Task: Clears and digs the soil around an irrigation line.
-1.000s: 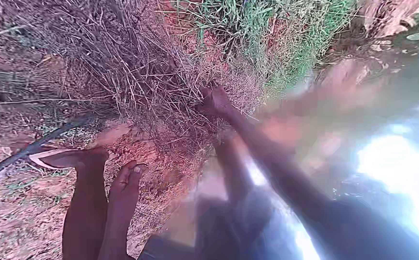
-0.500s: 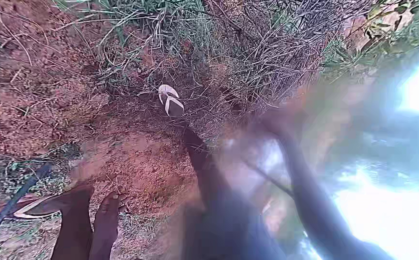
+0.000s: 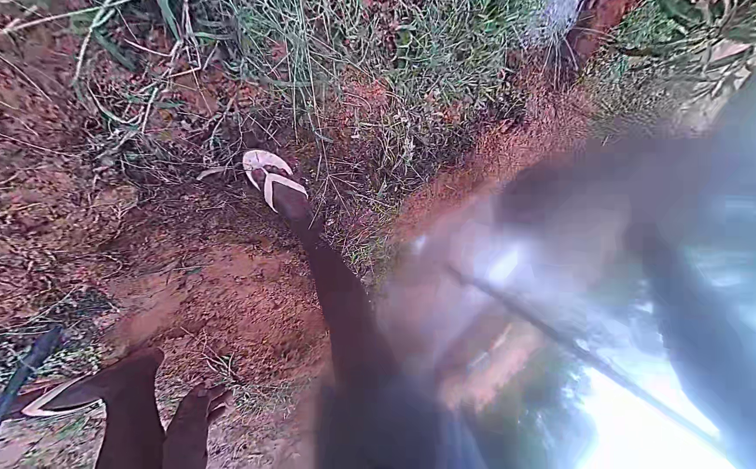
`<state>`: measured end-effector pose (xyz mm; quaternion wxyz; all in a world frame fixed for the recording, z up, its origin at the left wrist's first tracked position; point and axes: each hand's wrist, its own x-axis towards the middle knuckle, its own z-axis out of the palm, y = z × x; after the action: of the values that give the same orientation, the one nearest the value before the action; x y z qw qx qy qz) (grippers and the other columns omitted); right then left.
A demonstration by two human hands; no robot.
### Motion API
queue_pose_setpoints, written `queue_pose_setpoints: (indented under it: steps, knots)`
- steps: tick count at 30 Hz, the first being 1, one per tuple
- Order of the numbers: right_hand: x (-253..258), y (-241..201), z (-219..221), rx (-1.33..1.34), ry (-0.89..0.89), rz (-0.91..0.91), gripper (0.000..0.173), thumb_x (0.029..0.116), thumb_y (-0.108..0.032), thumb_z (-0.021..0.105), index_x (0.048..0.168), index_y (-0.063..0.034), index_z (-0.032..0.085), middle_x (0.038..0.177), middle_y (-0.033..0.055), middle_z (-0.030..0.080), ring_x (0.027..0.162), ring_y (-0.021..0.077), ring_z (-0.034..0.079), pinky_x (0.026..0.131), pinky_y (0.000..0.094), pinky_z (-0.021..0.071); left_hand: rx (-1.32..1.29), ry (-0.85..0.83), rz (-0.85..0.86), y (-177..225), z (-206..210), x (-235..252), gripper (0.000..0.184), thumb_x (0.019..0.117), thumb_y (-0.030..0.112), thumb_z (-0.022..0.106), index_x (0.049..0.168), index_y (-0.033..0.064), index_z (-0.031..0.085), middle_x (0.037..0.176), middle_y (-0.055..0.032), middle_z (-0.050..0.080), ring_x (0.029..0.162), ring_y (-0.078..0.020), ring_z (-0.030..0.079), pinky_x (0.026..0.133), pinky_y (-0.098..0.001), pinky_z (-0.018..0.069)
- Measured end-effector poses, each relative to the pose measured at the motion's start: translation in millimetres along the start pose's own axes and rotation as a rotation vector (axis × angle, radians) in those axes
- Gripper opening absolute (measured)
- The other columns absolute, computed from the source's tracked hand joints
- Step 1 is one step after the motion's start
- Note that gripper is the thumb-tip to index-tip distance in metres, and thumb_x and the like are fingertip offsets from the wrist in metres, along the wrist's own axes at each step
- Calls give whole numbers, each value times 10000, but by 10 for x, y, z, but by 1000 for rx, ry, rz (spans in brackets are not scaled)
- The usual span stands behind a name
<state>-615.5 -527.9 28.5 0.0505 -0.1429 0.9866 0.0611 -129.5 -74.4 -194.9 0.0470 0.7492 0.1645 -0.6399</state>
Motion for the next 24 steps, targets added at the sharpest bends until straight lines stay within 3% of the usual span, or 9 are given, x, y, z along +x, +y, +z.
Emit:
queue_pose_setpoints:
  steps: [2,5,9,11,14,17,19,21,24]
  knots:
    - [-131,-20,296,-22,-136,2,537,1119,-330,418,1571,-49,349,1549,202,461,1352,311,508,1074,487,407,-32,-3,10,-49,-9,71,423,1130,236,287,1441,-30,392,1118,-142,606,879,-129,643,760,-317,549]
    - [119,725,1107,21,-493,-391,562,1073,-349,520,1526,-36,408,1340,223,629,1055,295,692,793,434,572,-77,-30,116,-41,-87,248,384,1119,207,314,1376,-53,432,1009,-103,635,802,-101,662,706,-285,568]
    - [-916,982,2192,-63,-875,-458,429,1053,-237,602,1429,-45,528,1107,140,725,915,178,697,811,357,567,-213,-109,290,-205,-325,364,371,1094,223,364,1359,-21,453,1013,-50,682,853,-134,711,758,-329,611]
    - [-1604,990,2567,-116,-947,-555,275,1055,-223,594,1193,3,665,934,102,713,799,136,654,764,335,549,-215,-118,336,-210,-467,299,361,1083,234,362,1351,4,436,1042,6,698,902,-106,715,805,-314,608]
    - [-2250,949,2969,-262,-964,-786,345,1044,-333,607,917,-19,672,742,78,619,670,181,587,682,409,507,-248,-110,391,-187,-584,362,408,1065,297,409,1334,-5,458,1059,19,680,911,-72,706,832,-286,607]
    - [-2749,660,3171,-447,-947,-1012,343,1042,-308,589,1029,12,711,880,145,695,823,237,671,808,465,549,-157,-53,420,-47,-562,432,405,1062,245,416,1307,-60,522,1079,-66,660,916,-63,661,855,-281,567]
    - [-3041,482,3423,-538,-993,-1132,342,1064,-236,518,1236,19,669,1067,173,713,978,225,687,919,430,554,-33,-94,407,125,-678,450,431,1070,266,463,1380,-20,552,1208,-157,671,1059,-186,657,960,-410,522]
    - [-3254,292,3740,-684,-1002,-1274,369,1068,-209,503,1354,-6,619,1212,204,690,1097,274,671,991,465,517,9,-192,426,211,-761,418,457,1072,287,483,1442,24,534,1322,-164,650,1202,-230,637,1056,-446,494]
    - [-3662,-99,4268,-794,-943,-1501,410,1034,-240,591,1358,11,609,1274,268,653,1165,389,646,1029,575,485,-34,-293,515,234,-860,384,428,1065,269,480,1399,21,574,1316,-152,653,1224,-217,624,1074,-429,475]
